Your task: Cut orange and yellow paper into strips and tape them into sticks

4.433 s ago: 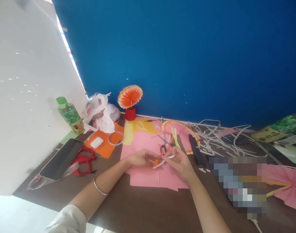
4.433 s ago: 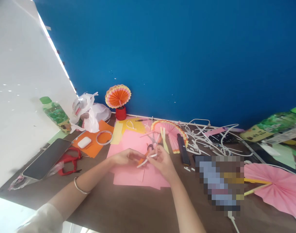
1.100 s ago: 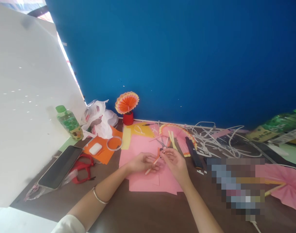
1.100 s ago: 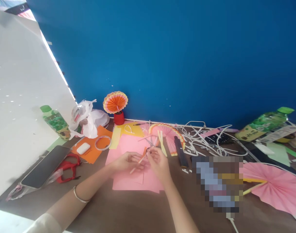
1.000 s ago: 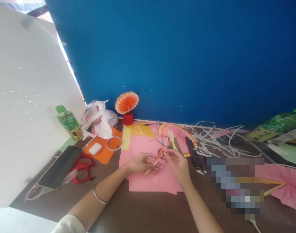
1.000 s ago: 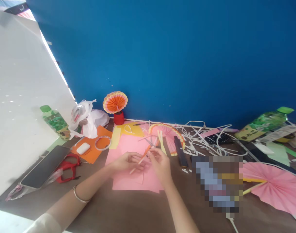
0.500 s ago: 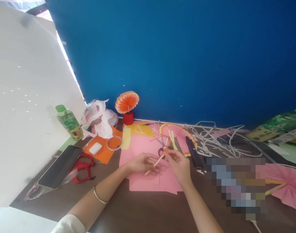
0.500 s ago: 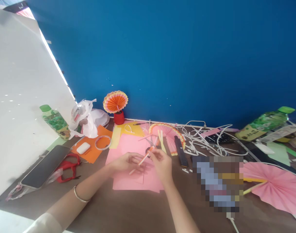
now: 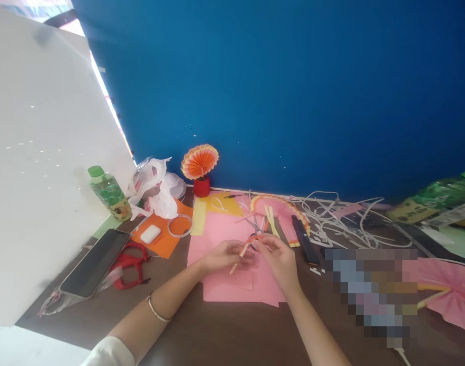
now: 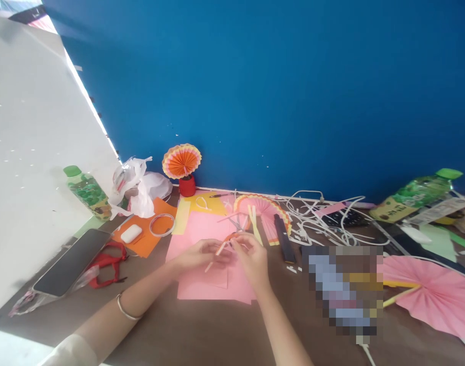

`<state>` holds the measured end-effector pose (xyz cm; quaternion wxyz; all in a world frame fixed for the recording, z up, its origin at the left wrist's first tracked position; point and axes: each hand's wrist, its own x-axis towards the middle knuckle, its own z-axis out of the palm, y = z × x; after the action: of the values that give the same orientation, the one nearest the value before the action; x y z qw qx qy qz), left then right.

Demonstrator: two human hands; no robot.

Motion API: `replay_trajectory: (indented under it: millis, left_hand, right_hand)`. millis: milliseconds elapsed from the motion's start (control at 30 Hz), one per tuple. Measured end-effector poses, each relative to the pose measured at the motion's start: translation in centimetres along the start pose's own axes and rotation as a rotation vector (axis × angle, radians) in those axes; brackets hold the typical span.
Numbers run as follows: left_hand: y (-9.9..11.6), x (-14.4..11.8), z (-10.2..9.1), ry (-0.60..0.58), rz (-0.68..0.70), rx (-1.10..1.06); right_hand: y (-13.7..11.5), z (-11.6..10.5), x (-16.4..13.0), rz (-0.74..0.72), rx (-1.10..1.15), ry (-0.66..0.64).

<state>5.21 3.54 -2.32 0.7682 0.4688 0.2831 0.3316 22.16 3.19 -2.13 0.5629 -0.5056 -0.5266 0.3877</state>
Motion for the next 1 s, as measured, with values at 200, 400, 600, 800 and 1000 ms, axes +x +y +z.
replay_trajectory:
  millis: [200, 400, 600, 800, 1000]
  left_hand:
    - [-0.3, 0.4, 0.3, 0.073, 0.031, 0.002]
    - [-0.5, 0.5, 0.2, 0.099, -0.006, 0.043]
    - [-0.1, 0.3, 0.4, 0.114, -0.006, 0.064]
    - [-0.2, 0.2, 0.3, 0.114, 0.003, 0.077]
    - [-0.5, 0.3, 0.0, 0.062, 0.018, 0.051]
  right_hand:
    - [-0.3, 0.0, -0.1, 0.019, 0.002, -0.021]
    - [0.1, 0.0, -0.1, -0.002, -0.007, -0.017]
    - [0.0, 0.1, -0.2, -0.021, 0.039, 0.004]
    - [0.3, 0.8, -0.3, 0.066, 0.154, -0.149]
    - [0.1, 1.1, -0.3, 0.117, 0.16, -0.131]
